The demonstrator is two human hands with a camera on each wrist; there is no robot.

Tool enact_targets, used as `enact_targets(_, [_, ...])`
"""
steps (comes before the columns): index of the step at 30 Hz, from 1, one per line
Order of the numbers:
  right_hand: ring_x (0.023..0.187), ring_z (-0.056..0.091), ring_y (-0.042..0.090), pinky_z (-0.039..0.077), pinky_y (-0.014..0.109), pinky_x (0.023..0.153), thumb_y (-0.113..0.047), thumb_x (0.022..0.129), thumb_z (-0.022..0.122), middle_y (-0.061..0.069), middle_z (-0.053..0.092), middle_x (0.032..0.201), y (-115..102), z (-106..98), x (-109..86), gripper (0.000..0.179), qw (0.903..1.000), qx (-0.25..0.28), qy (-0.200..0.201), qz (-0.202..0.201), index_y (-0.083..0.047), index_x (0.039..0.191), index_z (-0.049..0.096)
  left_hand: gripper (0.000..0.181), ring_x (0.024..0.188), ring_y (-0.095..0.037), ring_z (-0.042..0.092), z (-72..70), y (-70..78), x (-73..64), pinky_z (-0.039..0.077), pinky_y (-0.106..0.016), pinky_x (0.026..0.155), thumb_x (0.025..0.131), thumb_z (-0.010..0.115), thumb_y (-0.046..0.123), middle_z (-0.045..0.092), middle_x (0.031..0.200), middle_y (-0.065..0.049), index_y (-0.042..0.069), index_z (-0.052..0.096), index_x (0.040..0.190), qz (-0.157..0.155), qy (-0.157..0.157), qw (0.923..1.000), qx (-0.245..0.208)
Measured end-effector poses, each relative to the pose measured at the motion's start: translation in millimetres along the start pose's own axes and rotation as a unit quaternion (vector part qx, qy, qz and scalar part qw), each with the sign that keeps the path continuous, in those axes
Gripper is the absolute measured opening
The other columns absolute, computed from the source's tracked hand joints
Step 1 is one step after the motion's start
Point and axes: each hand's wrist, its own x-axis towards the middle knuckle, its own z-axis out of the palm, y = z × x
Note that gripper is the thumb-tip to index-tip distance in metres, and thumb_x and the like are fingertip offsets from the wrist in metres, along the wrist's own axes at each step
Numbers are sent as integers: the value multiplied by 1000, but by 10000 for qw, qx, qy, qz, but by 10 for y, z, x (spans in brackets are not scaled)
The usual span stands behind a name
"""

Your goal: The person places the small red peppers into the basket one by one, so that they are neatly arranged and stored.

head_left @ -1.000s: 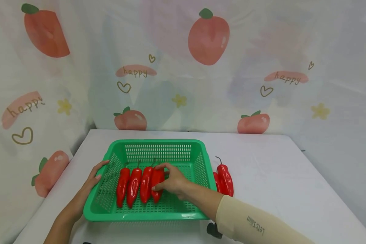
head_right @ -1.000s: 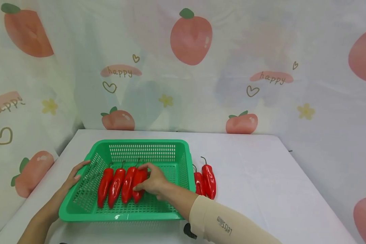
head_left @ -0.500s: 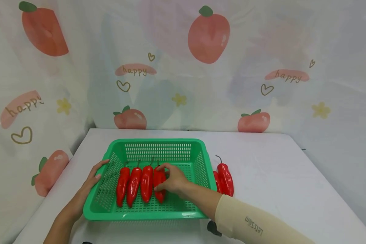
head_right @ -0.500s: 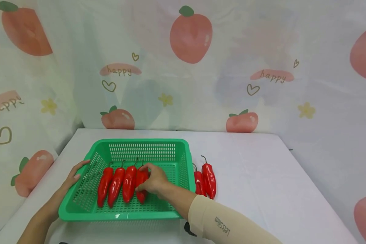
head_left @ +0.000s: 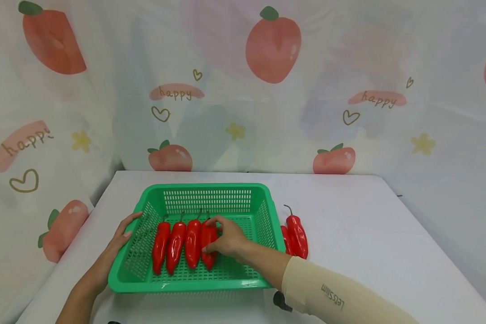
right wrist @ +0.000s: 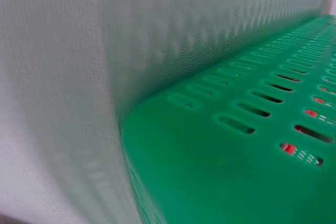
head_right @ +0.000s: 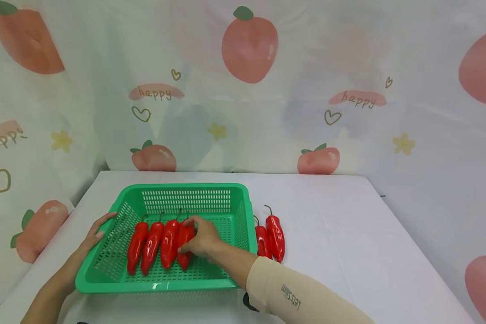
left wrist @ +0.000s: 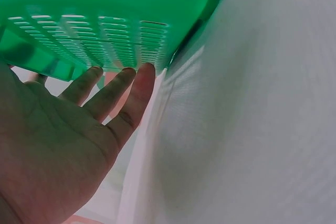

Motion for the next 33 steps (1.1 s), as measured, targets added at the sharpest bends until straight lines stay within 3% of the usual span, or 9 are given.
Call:
enact_targets(8, [116, 50, 38, 56, 46, 77, 1, 72, 92, 18, 53, 125, 3, 7, 3, 57, 9998, -162, 142, 56, -15, 121, 66, 54, 137, -48, 24, -12, -15, 2, 52, -35, 87, 113, 23, 39, 8, 163, -19, 27, 14, 165, -39, -63, 10000, 27])
enact_targets(16, [114, 50, 35, 57, 44, 75, -4, 74, 92, 15, 51, 122, -19, -1, 9, 55, 9996, -142, 223, 52, -17, 121, 67, 54, 139, -47, 21, -22, 7, 3, 50, -35, 88, 113, 22, 39, 8, 164, -19, 28, 15, 165, -23, -46, 9999, 119])
enact_targets(21, [116, 49, 36, 55, 45, 79, -8, 77, 90, 15, 51, 128, -44, -26, 0, 54, 9998, 175, 101, 93, -16, 124, 65, 54, 139, -47, 20, -18, -4, 11, 50, -34, 88, 113, 22, 41, 6, 165, -17, 29, 14, 165, -155, -16, 9998, 77])
enact_targets(26, [118, 49, 37, 52, 53, 85, -9, 80, 87, 17, 52, 132, -109, -103, -64, 52, 9977, 641, 57, 220, -16, 126, 64, 54, 139, -46, 21, -2, 0, 19, 48, -37, 90, 113, 22, 39, 7, 164, -17, 27, 15, 165, -56, -31, 10000, 76])
enact_targets(33, [118, 51, 36, 50, 58, 90, -12, 82, 87, 18, 53, 134, -246, -203, -211, 46, 9953, 954, -151, 53, -20, 123, 66, 53, 138, -39, 21, -8, 17, 4, 43, -35, 94, 114, 20, 37, 10, 164, -15, 26, 16, 165, 0, -61, 9999, 151])
